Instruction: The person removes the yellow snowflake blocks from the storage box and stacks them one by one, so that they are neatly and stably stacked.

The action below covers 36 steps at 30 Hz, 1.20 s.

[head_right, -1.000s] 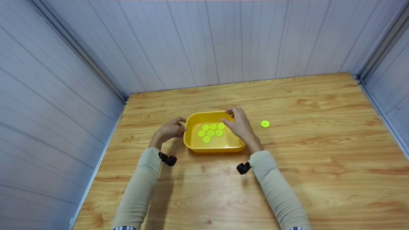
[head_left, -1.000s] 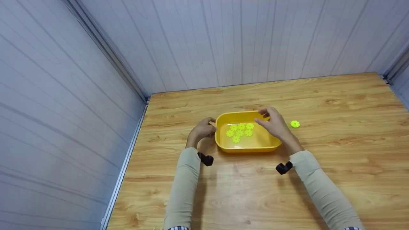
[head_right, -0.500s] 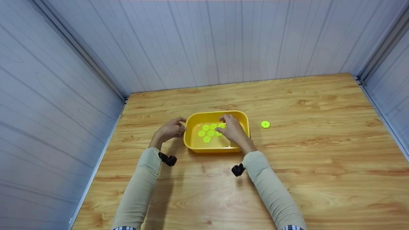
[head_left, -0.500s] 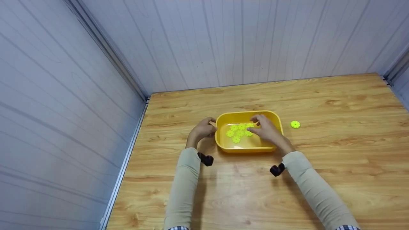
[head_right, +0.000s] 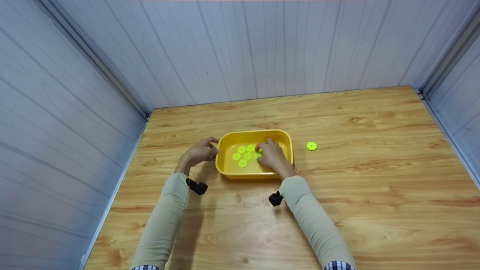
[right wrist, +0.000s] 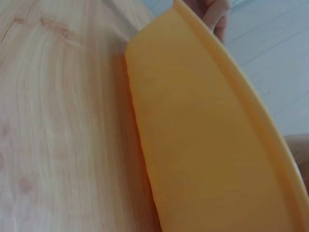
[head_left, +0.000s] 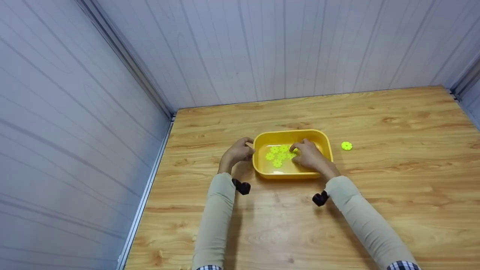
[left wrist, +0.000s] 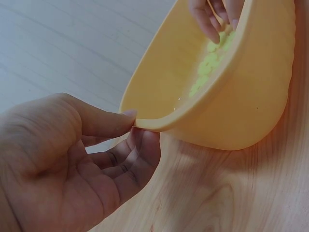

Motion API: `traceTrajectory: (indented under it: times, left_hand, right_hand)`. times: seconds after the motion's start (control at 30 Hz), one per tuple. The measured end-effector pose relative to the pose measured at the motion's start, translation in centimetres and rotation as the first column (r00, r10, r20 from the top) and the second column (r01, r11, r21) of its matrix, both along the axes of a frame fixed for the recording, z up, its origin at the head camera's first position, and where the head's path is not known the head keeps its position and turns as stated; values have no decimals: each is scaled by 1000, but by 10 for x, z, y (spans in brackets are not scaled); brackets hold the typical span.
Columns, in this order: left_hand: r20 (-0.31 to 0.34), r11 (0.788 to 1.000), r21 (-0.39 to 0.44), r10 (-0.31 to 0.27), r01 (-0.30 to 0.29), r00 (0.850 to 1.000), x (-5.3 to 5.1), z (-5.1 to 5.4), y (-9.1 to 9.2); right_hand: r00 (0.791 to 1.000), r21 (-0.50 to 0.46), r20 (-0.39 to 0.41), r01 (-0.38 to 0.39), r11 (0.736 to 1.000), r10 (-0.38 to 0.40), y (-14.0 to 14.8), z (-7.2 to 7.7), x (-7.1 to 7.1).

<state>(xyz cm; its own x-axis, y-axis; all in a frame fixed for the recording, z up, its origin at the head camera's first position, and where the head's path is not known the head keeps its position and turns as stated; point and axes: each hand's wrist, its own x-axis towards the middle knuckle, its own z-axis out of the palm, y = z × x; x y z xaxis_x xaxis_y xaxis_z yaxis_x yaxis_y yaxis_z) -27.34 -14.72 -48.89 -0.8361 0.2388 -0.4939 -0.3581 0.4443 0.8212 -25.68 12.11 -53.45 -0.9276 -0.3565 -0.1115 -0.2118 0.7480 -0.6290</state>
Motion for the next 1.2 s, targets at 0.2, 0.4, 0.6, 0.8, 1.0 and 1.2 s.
traceTrajectory:
  times: [0.2, 0.4, 0.6, 0.8, 1.0, 1.2]
  left_hand:
    - [-4, 1000, -4, -1, 1, 1000, 0, 0, 0]
    - [-10, 1000, -5, -2, 2, 1000, 0, 0, -1]
    - [-4, 1000, 1, 8, -8, 1000, 0, -2, 0]
    - [-11, 1000, -10, 1, -1, 1000, 1, -1, 0]
    - [-17, 1000, -9, 0, 0, 1000, 1, 0, 0]
    - [-10, 1000, -22, 7, -7, 1000, 1, 0, 1]
  right_hand:
    - [999, 41, -45, -8, 999, 10, -1, -1, -1]
    - [997, 43, -69, -14, 999, 17, -1, -2, -1]
    - [1000, 28, -22, 10, 1000, -9, 0, 0, 0]
    - [1000, -44, 1, 17, 999, -17, 3, 2, 0]
    - [1000, -141, 27, 6, 990, -3, 6, 6, 0]
    - [999, -214, 35, 14, 977, -7, 10, 11, 3]
